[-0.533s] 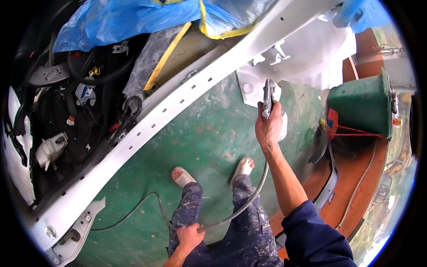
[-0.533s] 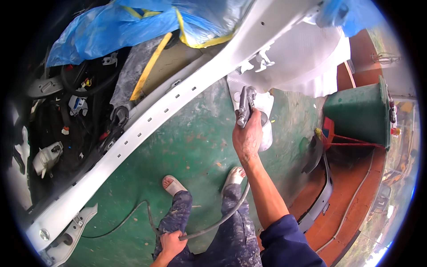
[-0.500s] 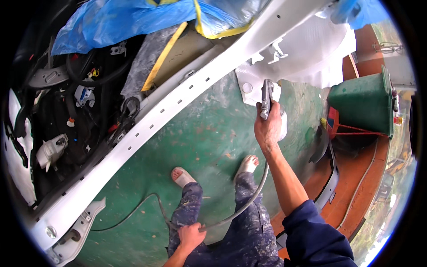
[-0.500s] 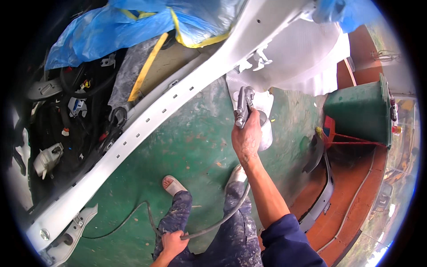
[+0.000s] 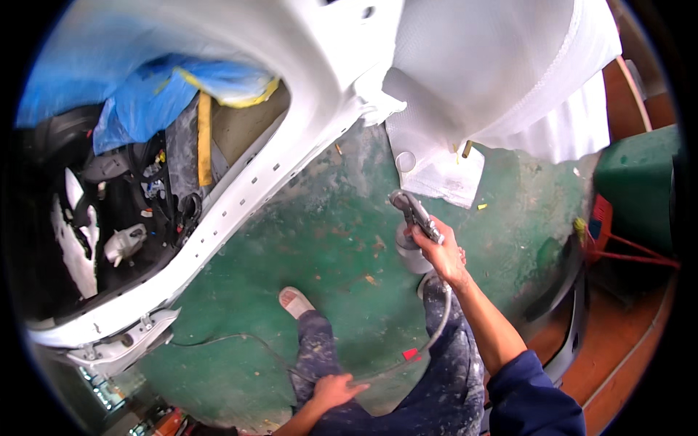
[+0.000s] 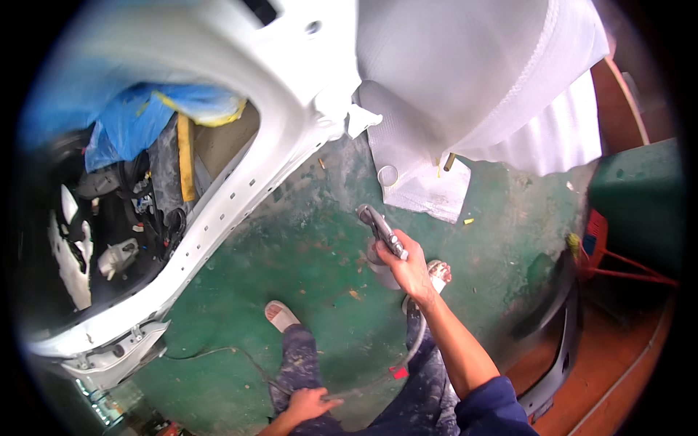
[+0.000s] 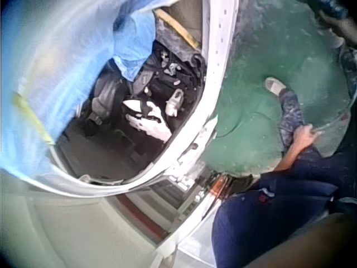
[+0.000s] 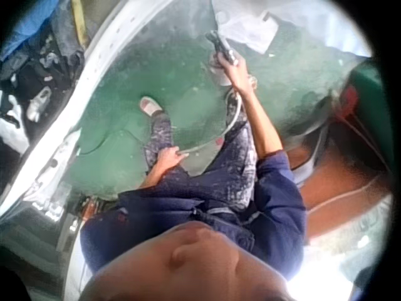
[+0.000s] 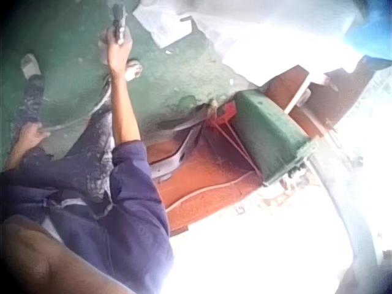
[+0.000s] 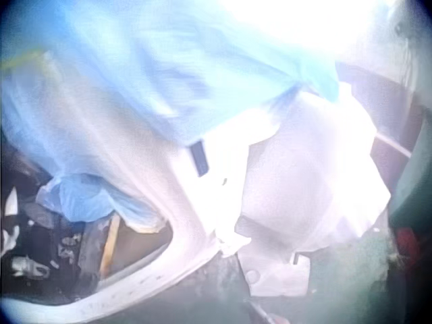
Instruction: The person uses a spray gun to apply white paint to the door frame and interior edges of a car door. The interior is masked with blue plastic sheeting. The person moves around the door, spraying different sections and adjusting the plastic covering to reach new areas.
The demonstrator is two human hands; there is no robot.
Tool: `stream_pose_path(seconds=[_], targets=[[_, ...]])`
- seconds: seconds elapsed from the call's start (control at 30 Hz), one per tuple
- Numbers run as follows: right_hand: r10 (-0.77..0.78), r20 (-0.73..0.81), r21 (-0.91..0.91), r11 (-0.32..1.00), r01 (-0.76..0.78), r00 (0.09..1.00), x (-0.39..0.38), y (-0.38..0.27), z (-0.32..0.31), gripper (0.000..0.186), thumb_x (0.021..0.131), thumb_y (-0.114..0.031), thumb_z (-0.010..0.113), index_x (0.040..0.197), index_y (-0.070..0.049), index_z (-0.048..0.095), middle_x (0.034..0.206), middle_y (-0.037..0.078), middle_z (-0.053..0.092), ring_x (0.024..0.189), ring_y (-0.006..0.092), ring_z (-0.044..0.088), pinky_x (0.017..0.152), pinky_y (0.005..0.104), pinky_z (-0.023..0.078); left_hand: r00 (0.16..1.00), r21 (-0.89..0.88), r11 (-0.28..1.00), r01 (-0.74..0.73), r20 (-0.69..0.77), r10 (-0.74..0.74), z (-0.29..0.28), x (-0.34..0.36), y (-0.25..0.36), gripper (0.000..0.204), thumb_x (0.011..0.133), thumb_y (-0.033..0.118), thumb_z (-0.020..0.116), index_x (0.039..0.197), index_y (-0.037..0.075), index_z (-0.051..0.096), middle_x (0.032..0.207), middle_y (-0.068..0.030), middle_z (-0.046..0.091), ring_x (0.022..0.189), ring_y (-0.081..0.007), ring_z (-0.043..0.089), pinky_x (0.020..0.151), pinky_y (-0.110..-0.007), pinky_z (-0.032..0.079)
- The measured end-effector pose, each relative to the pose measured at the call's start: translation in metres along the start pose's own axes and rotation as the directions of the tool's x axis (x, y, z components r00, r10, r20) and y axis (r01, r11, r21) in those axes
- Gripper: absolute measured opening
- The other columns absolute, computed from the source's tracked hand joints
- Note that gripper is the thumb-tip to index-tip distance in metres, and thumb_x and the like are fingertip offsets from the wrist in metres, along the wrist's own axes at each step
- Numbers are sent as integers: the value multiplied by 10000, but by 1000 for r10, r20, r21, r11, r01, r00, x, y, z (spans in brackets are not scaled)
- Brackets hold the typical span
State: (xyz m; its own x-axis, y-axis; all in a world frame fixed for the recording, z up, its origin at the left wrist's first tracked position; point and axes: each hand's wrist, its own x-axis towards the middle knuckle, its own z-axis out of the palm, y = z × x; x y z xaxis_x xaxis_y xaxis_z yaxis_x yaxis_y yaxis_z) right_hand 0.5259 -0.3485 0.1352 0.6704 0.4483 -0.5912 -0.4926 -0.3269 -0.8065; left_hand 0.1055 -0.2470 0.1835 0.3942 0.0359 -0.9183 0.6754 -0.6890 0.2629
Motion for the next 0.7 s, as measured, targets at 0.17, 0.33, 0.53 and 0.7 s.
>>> stream_pose_path(seconds=[0.17, 0.33, 0.53, 0.7], targets=[[32, 128, 94, 995, -44, 991, 30, -18, -93, 205, 958, -219, 663, 992, -20, 628, 813, -9, 610, 781, 88, 556, 739, 265, 466, 999, -127, 992, -10, -51, 4, 33, 23, 138, 589, 855, 684, 600, 816, 100, 668, 709, -145, 685, 719, -395, 690, 628, -496, 542], [51, 188, 95, 993, -70, 981, 75, -60, -161, 367, 1011, -395, 571, 887, -65, 672, 640, -56, 474, 460, 38, 296, 427, 247, 190, 1000, -170, 985, -1, -30, -5, 35, 39, 234, 539, 875, 618, 632, 814, 82, 658, 696, -149, 671, 719, -404, 677, 618, -487, 538], [-122, 331, 531, 844, -78, 936, 100, -128, -193, 370, 1012, -425, 533, 997, -74, 650, 801, 4, 617, 438, 49, 332, 411, 229, 256, 982, -293, 955, 48, -159, -99, 30, 34, 233, 516, 883, 541, 671, 780, 42, 590, 669, -186, 637, 691, -413, 659, 599, -497, 508], [27, 425, 481, 840, -251, 905, 146, -130, -170, 407, 974, -481, 575, 876, -87, 554, 689, -24, 498, 432, 45, 304, 399, 242, 235, 956, -228, 973, -19, -290, -49, 11, 41, 215, 465, 880, 481, 697, 819, 33, 590, 720, -212, 637, 724, -437, 645, 623, -504, 497]])
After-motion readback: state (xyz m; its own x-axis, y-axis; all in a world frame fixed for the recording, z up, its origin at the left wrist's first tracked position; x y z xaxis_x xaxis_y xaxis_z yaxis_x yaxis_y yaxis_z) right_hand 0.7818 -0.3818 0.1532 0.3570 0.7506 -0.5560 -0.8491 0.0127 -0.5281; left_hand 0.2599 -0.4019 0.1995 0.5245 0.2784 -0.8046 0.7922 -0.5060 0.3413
